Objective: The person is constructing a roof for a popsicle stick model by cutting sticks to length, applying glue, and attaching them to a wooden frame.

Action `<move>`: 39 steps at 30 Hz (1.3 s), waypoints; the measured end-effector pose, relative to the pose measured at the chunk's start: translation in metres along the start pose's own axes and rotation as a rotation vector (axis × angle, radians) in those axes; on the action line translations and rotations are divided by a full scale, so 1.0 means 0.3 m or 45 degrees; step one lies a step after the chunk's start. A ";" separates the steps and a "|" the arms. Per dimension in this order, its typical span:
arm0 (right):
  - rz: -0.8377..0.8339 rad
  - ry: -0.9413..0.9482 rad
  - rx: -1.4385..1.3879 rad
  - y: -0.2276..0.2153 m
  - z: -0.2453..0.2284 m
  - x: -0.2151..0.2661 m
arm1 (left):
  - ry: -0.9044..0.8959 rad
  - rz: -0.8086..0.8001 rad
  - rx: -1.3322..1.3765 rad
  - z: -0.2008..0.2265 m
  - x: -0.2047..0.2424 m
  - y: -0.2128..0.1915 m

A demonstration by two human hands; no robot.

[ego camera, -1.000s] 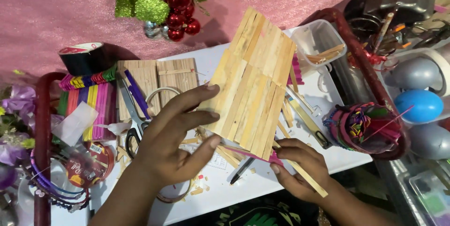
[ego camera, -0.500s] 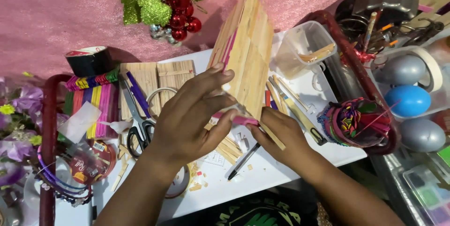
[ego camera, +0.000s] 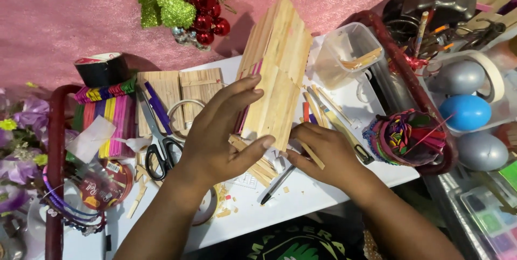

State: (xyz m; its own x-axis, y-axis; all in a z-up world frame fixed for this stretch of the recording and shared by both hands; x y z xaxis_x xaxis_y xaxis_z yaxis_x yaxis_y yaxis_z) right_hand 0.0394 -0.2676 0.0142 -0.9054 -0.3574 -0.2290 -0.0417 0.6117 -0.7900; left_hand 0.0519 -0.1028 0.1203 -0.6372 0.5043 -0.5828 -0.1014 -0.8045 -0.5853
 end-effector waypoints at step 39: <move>-0.061 0.262 0.339 0.231 0.352 -0.480 | -0.224 1.124 0.558 -0.192 0.140 -0.354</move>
State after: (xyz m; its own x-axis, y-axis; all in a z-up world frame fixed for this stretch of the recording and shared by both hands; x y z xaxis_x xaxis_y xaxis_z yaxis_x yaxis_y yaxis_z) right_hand 0.2114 -0.2482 -0.0675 -0.9726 -0.2145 -0.0896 0.0008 0.3824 -0.9240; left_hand 0.0799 0.0218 0.1256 -0.7207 -0.3548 -0.5956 0.2125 -0.9308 0.2973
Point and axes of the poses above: each hand's wrist, its own x-axis away from the middle knuckle, its own y-axis out of the palm, z = x × y, the point moved 10 cm from there along -x, towards the middle knuckle, and after that the axes turned 1 degree about -z, right-handed, at the moved point
